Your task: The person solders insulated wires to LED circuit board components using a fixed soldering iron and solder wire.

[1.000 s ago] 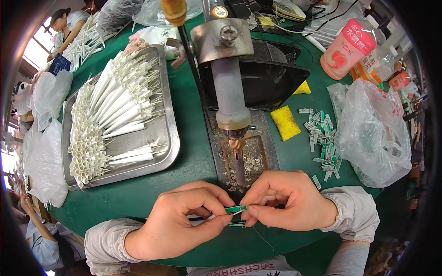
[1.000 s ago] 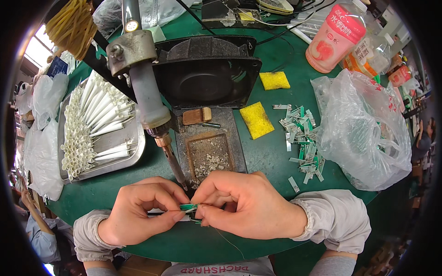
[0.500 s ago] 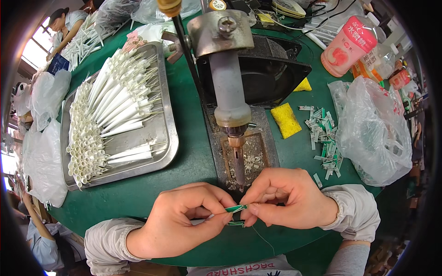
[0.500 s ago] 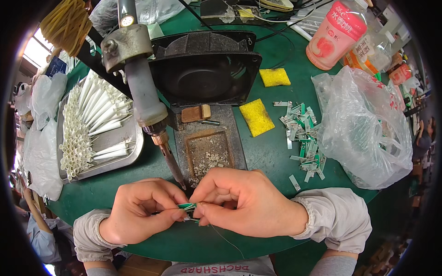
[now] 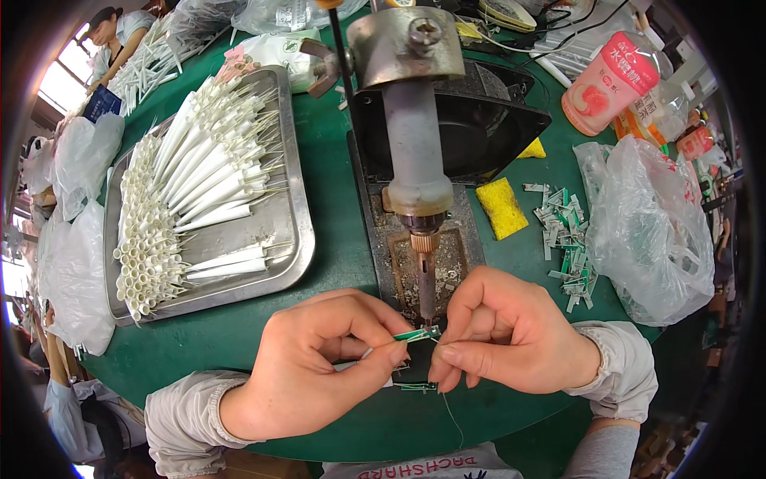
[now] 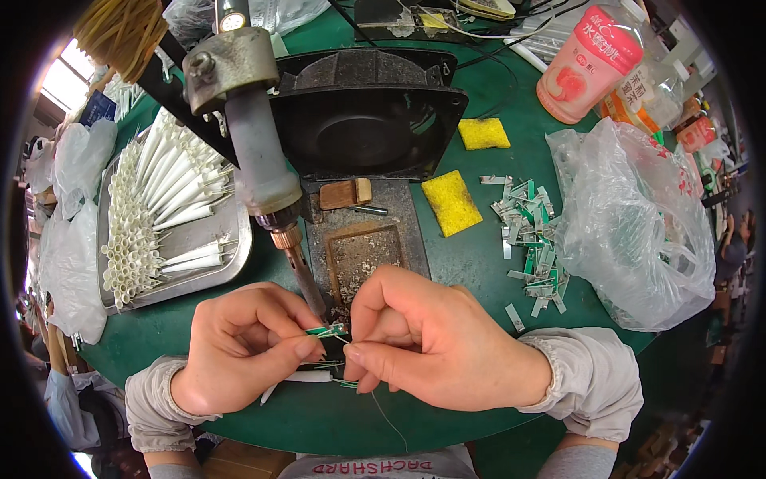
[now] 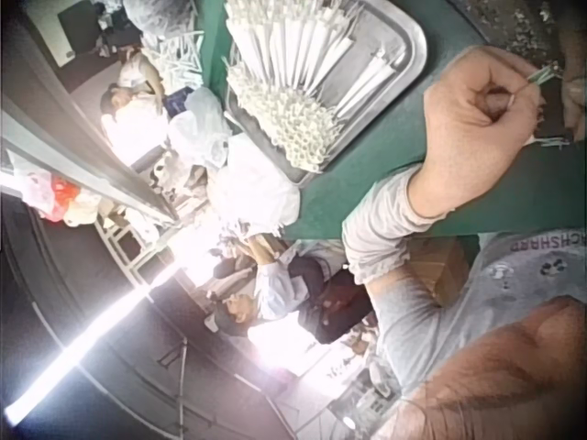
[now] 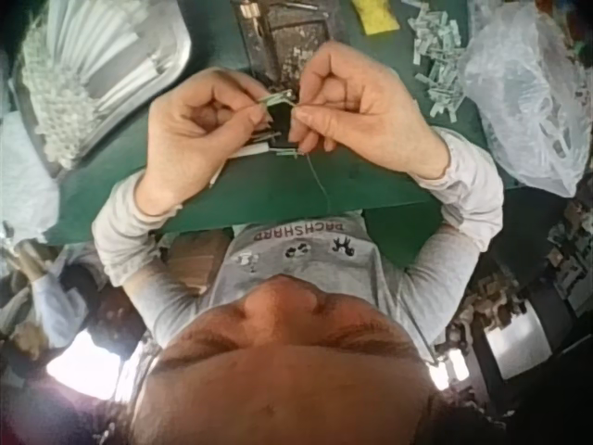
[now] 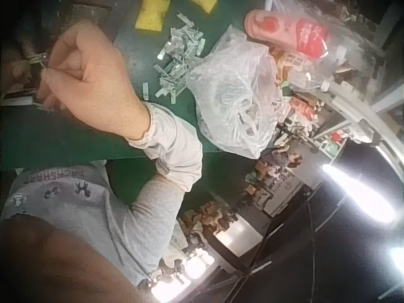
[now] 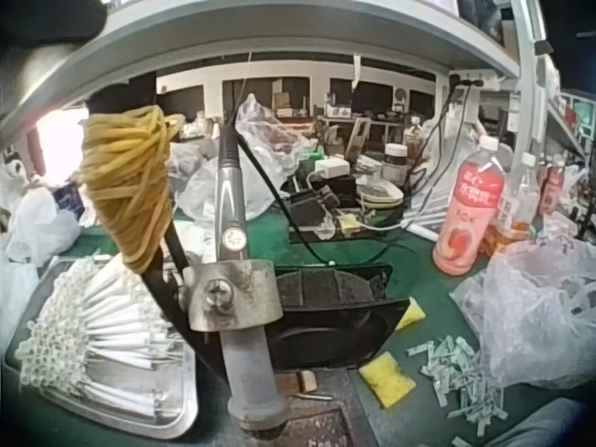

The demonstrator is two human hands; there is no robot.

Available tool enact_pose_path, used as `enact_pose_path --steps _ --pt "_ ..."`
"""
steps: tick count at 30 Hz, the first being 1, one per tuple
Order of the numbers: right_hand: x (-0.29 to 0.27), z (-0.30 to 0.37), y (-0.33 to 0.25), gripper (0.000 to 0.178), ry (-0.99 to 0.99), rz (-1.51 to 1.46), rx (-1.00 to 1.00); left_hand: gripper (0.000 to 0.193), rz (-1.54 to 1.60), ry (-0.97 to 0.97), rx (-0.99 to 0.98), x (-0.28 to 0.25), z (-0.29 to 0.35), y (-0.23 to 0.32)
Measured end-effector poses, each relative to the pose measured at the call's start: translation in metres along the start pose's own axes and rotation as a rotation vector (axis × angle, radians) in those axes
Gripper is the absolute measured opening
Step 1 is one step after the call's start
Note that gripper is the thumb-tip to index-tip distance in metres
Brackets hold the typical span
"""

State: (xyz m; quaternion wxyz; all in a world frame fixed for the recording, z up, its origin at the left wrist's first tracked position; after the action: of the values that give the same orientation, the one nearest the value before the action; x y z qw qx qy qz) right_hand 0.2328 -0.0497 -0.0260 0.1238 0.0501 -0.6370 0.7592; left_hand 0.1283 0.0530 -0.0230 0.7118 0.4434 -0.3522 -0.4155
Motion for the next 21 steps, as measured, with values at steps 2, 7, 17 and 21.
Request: enact_pose_path --steps 2,7,17,21 --pt "0.0017 -0.0021 0.0000 0.016 0.010 -0.017 -0.012 0.006 0.008 0.013 0.025 -0.0005 -0.0002 0.0032" --pt "0.0006 -0.0050 -0.0001 0.017 0.046 -0.056 0.001 0.007 -0.027 -0.002 0.109 -0.0015 0.0000 0.0053" --pt "0.0007 -0.0042 -0.0014 0.017 0.064 -0.098 -0.044 0.008 -0.026 -0.018 0.150 -0.0004 -0.0001 0.0098" --pt "0.0009 -0.0049 0.0001 0.017 0.048 -0.091 -0.051 0.007 0.064 -0.009 0.091 -0.0017 -0.0001 0.0090"
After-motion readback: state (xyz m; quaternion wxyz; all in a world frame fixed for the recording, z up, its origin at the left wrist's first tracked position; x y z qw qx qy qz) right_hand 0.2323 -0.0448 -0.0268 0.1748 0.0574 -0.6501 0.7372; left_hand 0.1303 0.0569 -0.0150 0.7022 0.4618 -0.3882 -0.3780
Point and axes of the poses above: each hand's wrist, its own z-axis away from the middle knuckle, its own x-axis out of the palm, y = z × x, the point moved 8 cm from there along -z, towards the middle knuckle, and after that the axes turned 8 degrees about -x, right-handed, at the moved point
